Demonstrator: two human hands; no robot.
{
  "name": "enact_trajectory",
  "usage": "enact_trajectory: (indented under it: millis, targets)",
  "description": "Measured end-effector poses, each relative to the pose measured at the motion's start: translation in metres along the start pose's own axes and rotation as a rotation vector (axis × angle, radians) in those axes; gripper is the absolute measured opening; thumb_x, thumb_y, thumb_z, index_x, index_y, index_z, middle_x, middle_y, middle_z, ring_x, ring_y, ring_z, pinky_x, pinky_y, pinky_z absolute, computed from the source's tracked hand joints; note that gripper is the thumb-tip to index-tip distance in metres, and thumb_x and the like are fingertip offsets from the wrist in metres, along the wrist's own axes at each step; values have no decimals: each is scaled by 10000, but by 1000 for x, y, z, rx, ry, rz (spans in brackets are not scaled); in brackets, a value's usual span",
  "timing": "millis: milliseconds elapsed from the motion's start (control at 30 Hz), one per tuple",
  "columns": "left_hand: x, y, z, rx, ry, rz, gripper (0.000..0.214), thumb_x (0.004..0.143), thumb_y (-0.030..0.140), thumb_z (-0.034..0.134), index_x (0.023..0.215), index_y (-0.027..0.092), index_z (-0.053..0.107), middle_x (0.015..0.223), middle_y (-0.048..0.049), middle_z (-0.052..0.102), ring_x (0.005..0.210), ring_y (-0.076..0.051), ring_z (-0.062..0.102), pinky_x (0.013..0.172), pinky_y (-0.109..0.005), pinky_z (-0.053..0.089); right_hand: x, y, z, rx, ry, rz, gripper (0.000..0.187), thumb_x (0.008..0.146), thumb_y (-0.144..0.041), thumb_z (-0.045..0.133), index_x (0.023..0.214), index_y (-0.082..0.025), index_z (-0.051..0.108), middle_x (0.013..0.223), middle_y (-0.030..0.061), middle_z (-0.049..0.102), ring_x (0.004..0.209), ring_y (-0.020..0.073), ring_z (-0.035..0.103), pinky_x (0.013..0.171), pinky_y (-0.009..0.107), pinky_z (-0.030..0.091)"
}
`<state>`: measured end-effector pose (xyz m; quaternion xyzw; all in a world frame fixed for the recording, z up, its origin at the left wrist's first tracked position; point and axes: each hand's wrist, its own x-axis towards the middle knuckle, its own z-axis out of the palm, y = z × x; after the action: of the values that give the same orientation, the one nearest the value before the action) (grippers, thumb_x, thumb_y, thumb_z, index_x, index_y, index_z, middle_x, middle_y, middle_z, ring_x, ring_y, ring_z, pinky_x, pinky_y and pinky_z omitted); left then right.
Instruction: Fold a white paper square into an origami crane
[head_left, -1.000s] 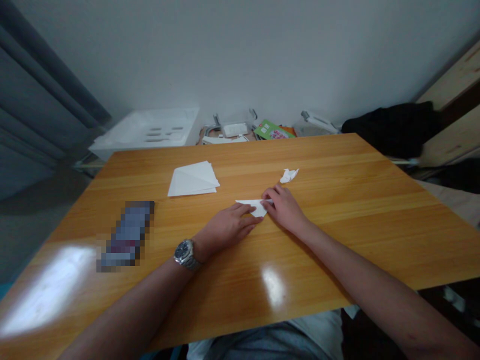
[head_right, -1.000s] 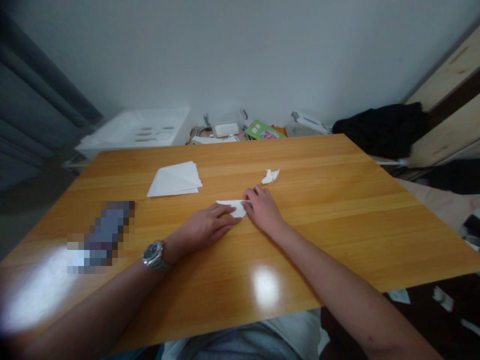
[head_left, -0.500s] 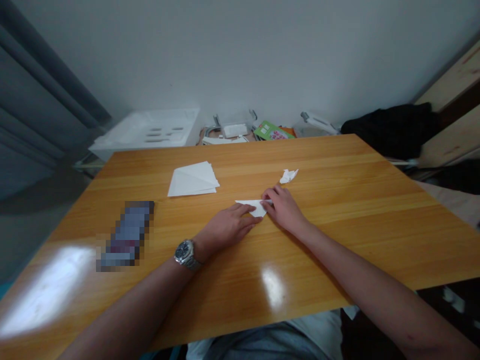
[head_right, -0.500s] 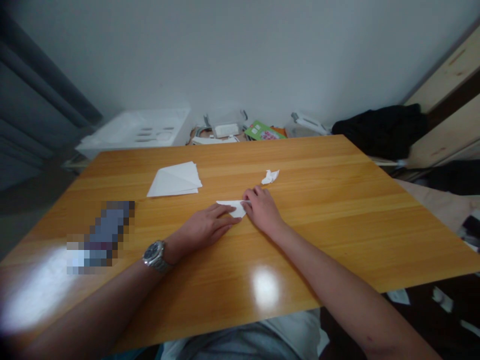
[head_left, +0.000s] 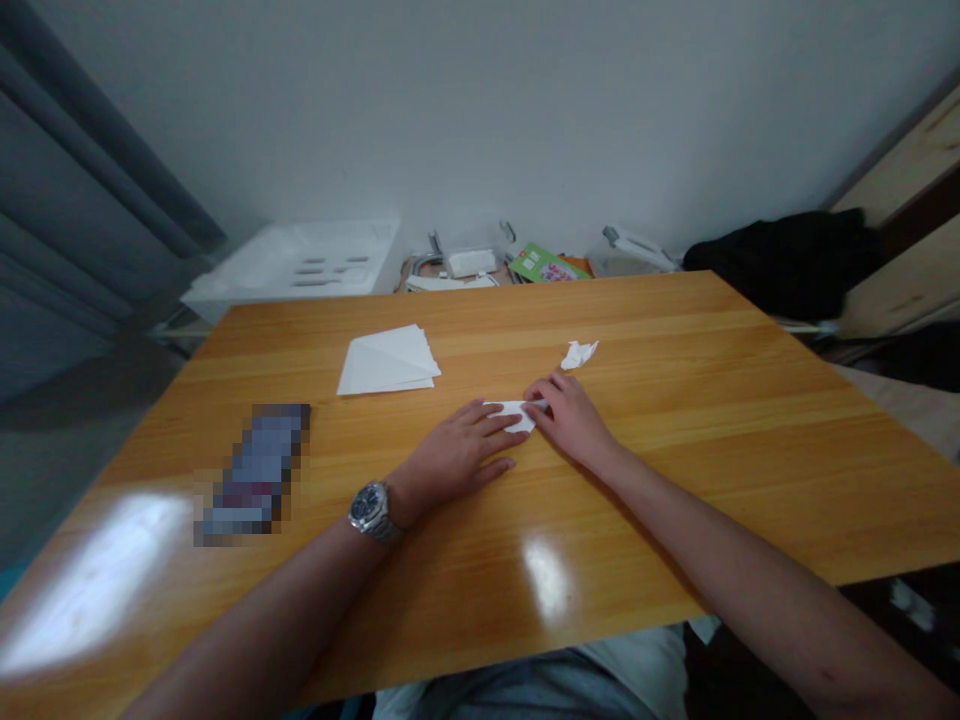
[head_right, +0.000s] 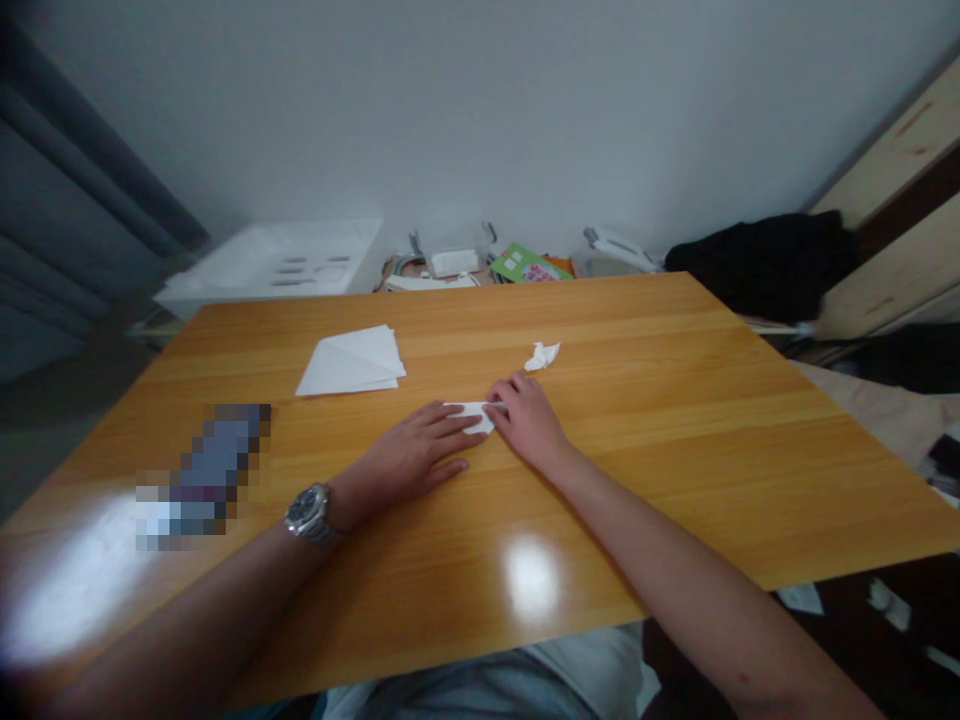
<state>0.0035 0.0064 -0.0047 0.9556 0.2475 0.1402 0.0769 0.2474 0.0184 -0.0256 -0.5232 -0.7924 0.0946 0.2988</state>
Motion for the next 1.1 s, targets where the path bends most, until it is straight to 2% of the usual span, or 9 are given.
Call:
enact_trajectory:
  millis: [100,233,300,367,533,900,1100]
  targets:
    - [0,0,-1,9,-25,-39,464,1033,460,499,1461,289,550,1533,-52,531,1432,-265,460,1215,-480,366,0,-2,-4,52,22,-28,96,965,-259,629,1040,-218,672,1055,85,591,1028,258,577,939,411,477]
    - [-1,0,-6,34,-25,-108,485,1022,510,501,1444,281,571,1523,-61,542,1403,-290,493,1183,-482,404,0,-2,-16,51,86,-83,276,978,-274,607,1240,-220,677,1216,122,551,1121,271,564,1017,442,467]
    - [-2,0,-7,44,-24,-134,486,1022,510,499,1440,274,576,1520,-70,543,1388,-292,507,1176,-483,412,-1,0,-23,24,43,-128,295,997,-306,584,1257,-226,700,1117,111,575,1052,265,571,967,438,486]
    - [-2,-1,-8,52,-25,-152,492,1023,513,495,1443,268,574,1520,-77,542,1383,-295,512,1172,-485,416,-2,1,-30,23,-76,-200,325,1015,-348,563,1296,-256,698,1024,88,581,982,247,572,901,416,502]
    - [-3,-3,-8,51,-25,-148,513,1024,516,490,1468,263,546,1526,-83,534,1394,-294,501,1172,-479,418,-4,-3,-37,-2,-262,-297,346,1042,-388,513,1305,-272,706,1001,80,584,944,227,562,857,384,494]
    - [-3,-3,-9,59,-51,-156,527,1035,536,450,1480,268,534,1547,-73,511,1409,-287,482,1190,-461,405,-4,0,-37,-147,-363,-357,421,1070,-443,428,1400,-297,645,933,77,561,895,228,509,797,362,425]
    - [-4,-5,-8,51,-62,-147,525,1042,540,431,1492,285,521,1573,-52,483,1445,-279,445,1212,-454,378,-3,1,-40,-264,-403,-338,430,1085,-456,365,1452,-385,579,924,68,563,875,232,491,781,355,384]
